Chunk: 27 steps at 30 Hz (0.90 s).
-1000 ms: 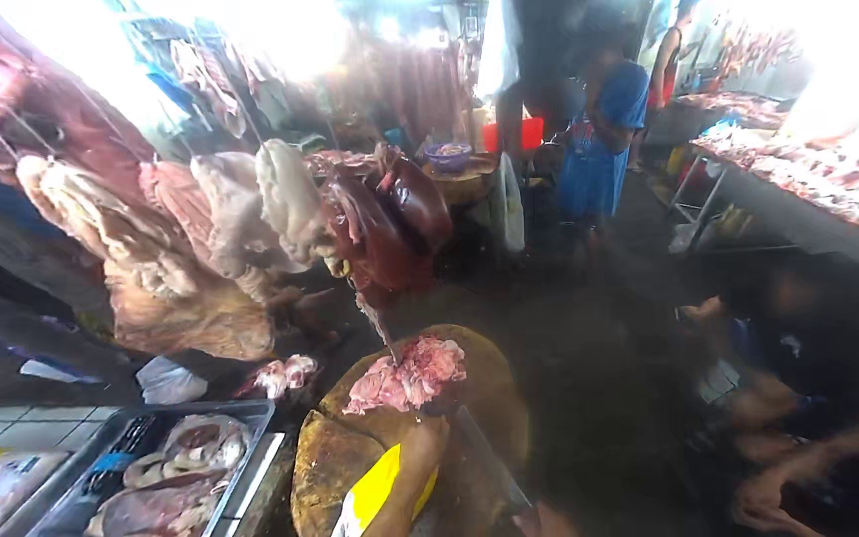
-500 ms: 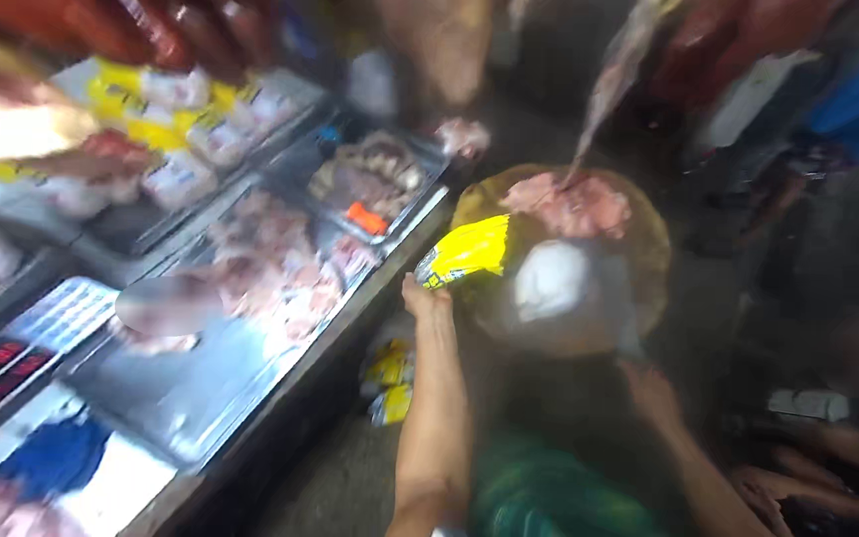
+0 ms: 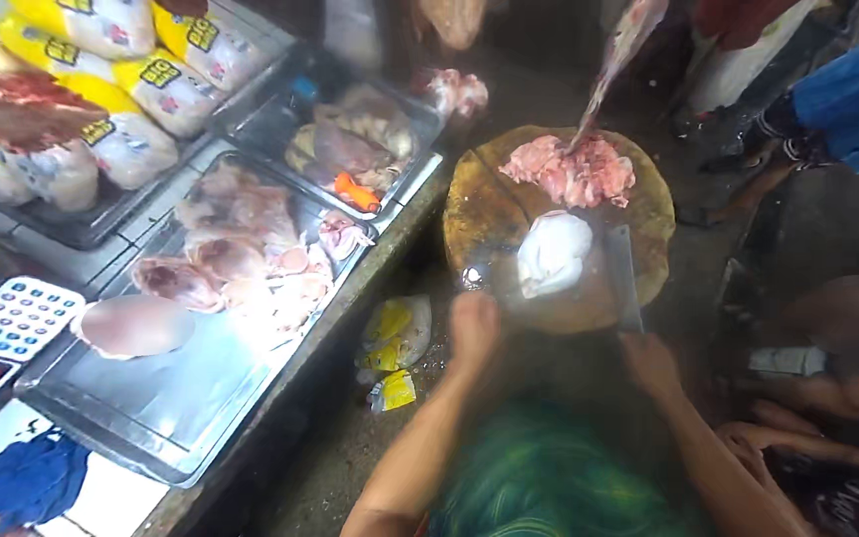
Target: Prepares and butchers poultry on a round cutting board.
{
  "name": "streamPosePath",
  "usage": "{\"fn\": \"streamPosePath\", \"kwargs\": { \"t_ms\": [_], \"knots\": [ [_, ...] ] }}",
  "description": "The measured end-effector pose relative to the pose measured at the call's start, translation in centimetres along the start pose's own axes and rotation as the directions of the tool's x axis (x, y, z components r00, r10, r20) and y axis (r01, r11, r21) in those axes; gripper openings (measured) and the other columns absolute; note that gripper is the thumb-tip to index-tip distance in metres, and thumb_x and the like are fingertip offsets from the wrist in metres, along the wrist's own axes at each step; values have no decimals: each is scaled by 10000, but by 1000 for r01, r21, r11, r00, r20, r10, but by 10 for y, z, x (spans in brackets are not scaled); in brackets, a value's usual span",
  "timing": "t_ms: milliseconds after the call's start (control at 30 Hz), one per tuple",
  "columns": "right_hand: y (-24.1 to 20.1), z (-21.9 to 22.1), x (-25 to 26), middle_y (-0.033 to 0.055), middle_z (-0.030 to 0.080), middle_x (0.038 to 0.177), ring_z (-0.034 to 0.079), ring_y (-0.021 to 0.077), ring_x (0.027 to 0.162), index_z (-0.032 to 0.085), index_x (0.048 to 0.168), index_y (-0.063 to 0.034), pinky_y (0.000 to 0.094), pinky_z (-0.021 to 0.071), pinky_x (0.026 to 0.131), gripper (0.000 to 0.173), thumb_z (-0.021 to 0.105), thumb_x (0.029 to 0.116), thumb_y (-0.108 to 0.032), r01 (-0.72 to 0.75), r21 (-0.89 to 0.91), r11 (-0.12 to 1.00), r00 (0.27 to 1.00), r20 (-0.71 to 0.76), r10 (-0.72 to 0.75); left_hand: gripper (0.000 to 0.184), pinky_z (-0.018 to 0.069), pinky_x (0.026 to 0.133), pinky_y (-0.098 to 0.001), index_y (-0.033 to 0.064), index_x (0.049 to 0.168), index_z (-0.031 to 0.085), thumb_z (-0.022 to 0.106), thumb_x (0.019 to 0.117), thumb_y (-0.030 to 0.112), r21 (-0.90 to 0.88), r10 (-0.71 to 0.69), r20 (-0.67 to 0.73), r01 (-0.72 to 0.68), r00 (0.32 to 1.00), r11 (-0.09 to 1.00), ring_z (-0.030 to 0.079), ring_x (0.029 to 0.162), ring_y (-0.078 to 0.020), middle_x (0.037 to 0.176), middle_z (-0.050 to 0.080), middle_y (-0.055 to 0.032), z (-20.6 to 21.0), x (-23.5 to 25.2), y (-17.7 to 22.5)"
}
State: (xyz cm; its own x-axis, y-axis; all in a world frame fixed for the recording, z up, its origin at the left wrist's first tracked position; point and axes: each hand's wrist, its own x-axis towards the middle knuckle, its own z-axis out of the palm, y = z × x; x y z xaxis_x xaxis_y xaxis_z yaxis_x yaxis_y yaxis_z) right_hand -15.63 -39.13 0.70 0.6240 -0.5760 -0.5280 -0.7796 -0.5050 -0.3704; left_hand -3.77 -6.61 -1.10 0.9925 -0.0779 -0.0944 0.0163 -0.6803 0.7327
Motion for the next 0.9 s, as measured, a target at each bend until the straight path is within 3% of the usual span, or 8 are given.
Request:
{"fn": "streamPosePath", "kwargs": {
  "t_ms": [100,267,333,433,567,667,767,900],
  "knots": [
    [4,-1,2,174,659,896,659,292,639,544,1341,-67,496,576,598,666,471,1020,-645,15,4,1000,1000,1,-15,330,433,1116,-531,95,1293,664,585,997,217,329,402,156,-431,902,840,595,1266,-330,1301,662,-139,65,19,93],
    [14,-6,8,156,662,846,663,287,630,562,1302,-50,501,577,604,650,478,1024,-632,56,35,998,998,29,-57,218,479,1026,-513,85,1140,673,610,967,202,490,496,165,-507,853,709,684,968,-302,975,714,-110,112,54,109],
    [19,-9,11,152,653,831,657,281,613,555,1300,-56,487,577,584,641,476,1026,-631,65,77,995,995,64,-70,303,494,1047,-546,103,1151,690,638,938,313,419,352,207,-408,913,811,716,930,-309,910,733,-111,99,57,119],
    [29,-18,23,156,664,845,659,276,609,545,1341,-71,488,578,580,667,476,1016,-650,66,139,988,986,141,-85,353,569,840,-569,86,1119,721,653,952,390,137,22,213,-52,977,989,711,916,-316,945,728,-147,62,65,142],
    [38,-36,37,121,634,776,619,235,532,521,1343,-60,436,568,511,665,499,1015,-638,56,233,971,954,273,-120,318,581,706,-468,45,1087,702,649,953,329,-321,-346,87,355,934,878,678,765,-224,878,706,-114,17,74,127],
    [43,-46,49,114,626,770,614,228,528,516,1343,-59,430,566,510,646,519,1017,-617,80,224,971,930,334,-154,415,528,986,-590,112,1273,679,596,971,384,-83,-338,-24,336,941,938,627,1198,-329,1324,632,-175,12,78,95],
    [44,-51,56,126,628,779,618,233,531,509,1363,-62,430,567,511,650,524,1017,-612,109,199,974,916,361,-176,717,410,1115,-628,-9,1368,599,689,914,539,300,-278,-121,302,953,905,459,1400,-429,1539,450,-253,36,83,103],
    [43,-56,61,112,628,760,617,229,519,511,1353,-64,424,570,501,643,522,1017,-612,134,174,976,912,365,-190,842,417,1092,-622,-24,1322,604,771,759,580,492,-277,-242,364,930,791,494,1328,-476,1386,543,-303,52,114,129]
  ]
}}
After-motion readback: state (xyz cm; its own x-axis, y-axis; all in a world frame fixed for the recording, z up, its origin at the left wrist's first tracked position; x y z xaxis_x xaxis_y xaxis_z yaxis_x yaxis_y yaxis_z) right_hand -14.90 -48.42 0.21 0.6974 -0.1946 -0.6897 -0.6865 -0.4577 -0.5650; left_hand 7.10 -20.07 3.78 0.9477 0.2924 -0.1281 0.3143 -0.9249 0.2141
